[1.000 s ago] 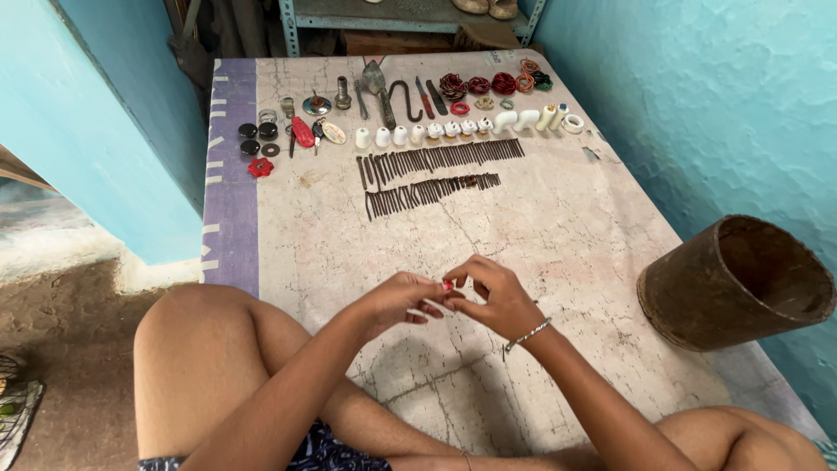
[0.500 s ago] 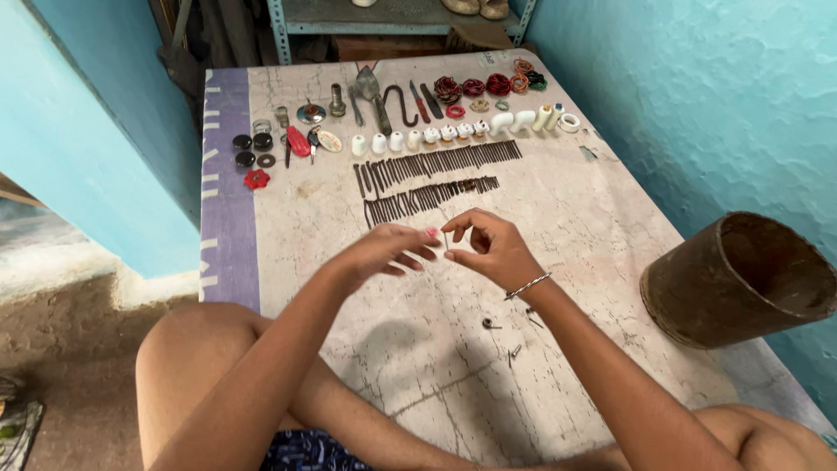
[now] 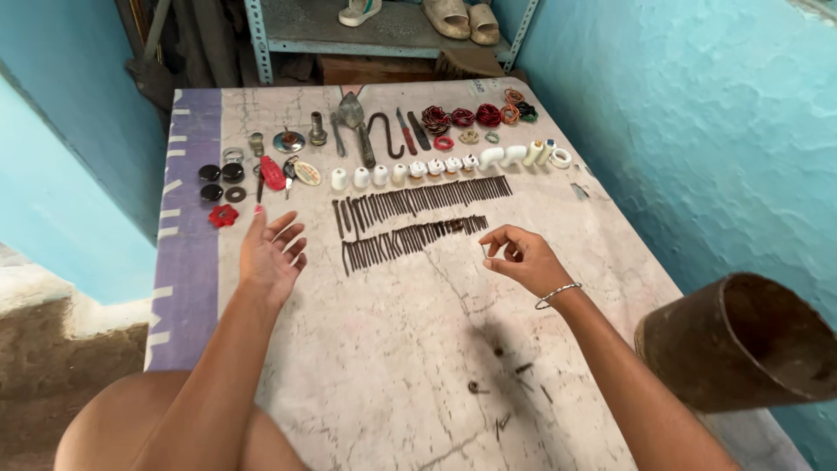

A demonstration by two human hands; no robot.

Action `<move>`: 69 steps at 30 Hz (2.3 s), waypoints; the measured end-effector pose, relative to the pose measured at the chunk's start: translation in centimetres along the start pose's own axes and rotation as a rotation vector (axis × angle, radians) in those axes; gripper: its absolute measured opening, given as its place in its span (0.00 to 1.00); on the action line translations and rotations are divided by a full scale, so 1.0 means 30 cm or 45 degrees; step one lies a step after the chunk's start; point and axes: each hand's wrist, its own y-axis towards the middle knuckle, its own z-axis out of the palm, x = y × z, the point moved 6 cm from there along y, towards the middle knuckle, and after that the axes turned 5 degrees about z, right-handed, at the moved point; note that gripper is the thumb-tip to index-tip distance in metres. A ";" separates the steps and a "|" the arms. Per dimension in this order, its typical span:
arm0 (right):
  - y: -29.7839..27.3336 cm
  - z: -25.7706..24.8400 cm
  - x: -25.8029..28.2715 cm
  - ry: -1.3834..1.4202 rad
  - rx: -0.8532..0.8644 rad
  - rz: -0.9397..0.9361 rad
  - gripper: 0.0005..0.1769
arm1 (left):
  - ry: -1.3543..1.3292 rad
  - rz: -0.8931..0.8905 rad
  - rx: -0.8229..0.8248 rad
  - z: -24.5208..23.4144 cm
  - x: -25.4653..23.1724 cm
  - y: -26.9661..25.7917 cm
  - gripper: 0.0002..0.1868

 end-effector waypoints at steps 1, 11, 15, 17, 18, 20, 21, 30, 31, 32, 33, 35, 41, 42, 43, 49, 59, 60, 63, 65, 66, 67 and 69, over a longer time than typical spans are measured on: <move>0.019 -0.014 -0.024 -0.030 -0.013 0.009 0.16 | -0.026 0.018 -0.014 -0.006 0.007 0.014 0.30; 0.239 -0.136 -0.331 -0.117 -0.038 0.165 0.16 | -0.128 0.046 -0.127 0.012 0.035 0.120 0.30; 0.348 -0.130 -0.435 -0.158 -0.014 0.245 0.17 | -0.100 0.053 -0.161 0.018 0.028 0.126 0.29; 0.402 -0.114 -0.478 -0.173 0.000 0.251 0.18 | -0.103 0.030 -0.185 0.017 0.041 0.120 0.31; 0.433 -0.102 -0.491 -0.178 0.001 0.234 0.19 | -0.101 0.021 -0.195 0.017 0.043 0.122 0.32; 0.482 -0.082 -0.521 -0.192 0.005 0.280 0.19 | -0.089 0.002 -0.197 0.026 0.062 0.122 0.31; 0.499 -0.075 -0.541 -0.200 0.008 0.343 0.19 | -0.083 -0.009 -0.200 0.030 0.070 0.122 0.31; 0.543 -0.038 -0.589 -0.148 0.020 0.424 0.18 | -0.080 -0.056 -0.164 0.045 0.122 0.129 0.31; 0.537 -0.040 -0.590 -0.170 0.024 0.466 0.18 | -0.072 -0.069 -0.182 0.044 0.127 0.122 0.30; 0.536 -0.041 -0.583 -0.164 0.022 0.478 0.19 | -0.067 -0.076 -0.197 0.045 0.125 0.118 0.30; 0.534 -0.040 -0.577 -0.157 0.019 0.490 0.19 | -0.062 -0.083 -0.212 0.047 0.123 0.113 0.30; 0.532 -0.039 -0.569 -0.158 0.008 0.487 0.19 | -0.052 -0.077 -0.211 0.057 0.116 0.104 0.30; 0.531 -0.037 -0.583 -0.110 -0.009 0.467 0.19 | -0.044 -0.078 -0.226 0.070 0.100 0.090 0.29; 0.532 -0.038 -0.584 -0.102 -0.009 0.459 0.18 | -0.044 -0.079 -0.221 0.073 0.098 0.090 0.29; 0.533 -0.039 -0.583 -0.093 -0.008 0.450 0.18 | -0.042 -0.084 -0.227 0.075 0.097 0.089 0.29; 0.528 -0.036 -0.581 -0.098 -0.014 0.531 0.18 | -0.028 -0.101 -0.242 0.080 0.096 0.080 0.29; 0.531 -0.034 -0.577 -0.081 -0.014 0.471 0.19 | -0.060 -0.101 -0.218 0.081 0.106 0.086 0.29; 0.531 -0.035 -0.576 -0.055 -0.003 0.449 0.19 | -0.065 -0.099 -0.214 0.082 0.104 0.086 0.29; 0.524 -0.033 -0.583 -0.081 -0.010 0.472 0.18 | -0.063 -0.099 -0.216 0.083 0.102 0.083 0.29; 0.530 -0.031 -0.582 -0.091 -0.016 0.496 0.18 | -0.046 -0.108 -0.215 0.086 0.104 0.083 0.29; 0.529 -0.030 -0.583 -0.076 -0.013 0.503 0.18 | -0.037 -0.114 -0.216 0.086 0.106 0.082 0.29; 0.529 -0.030 -0.586 -0.062 -0.010 0.510 0.18 | -0.033 -0.117 -0.217 0.085 0.107 0.082 0.29; 0.528 -0.035 -0.588 -0.006 -0.016 0.445 0.17 | -0.025 -0.126 -0.219 0.085 0.113 0.085 0.30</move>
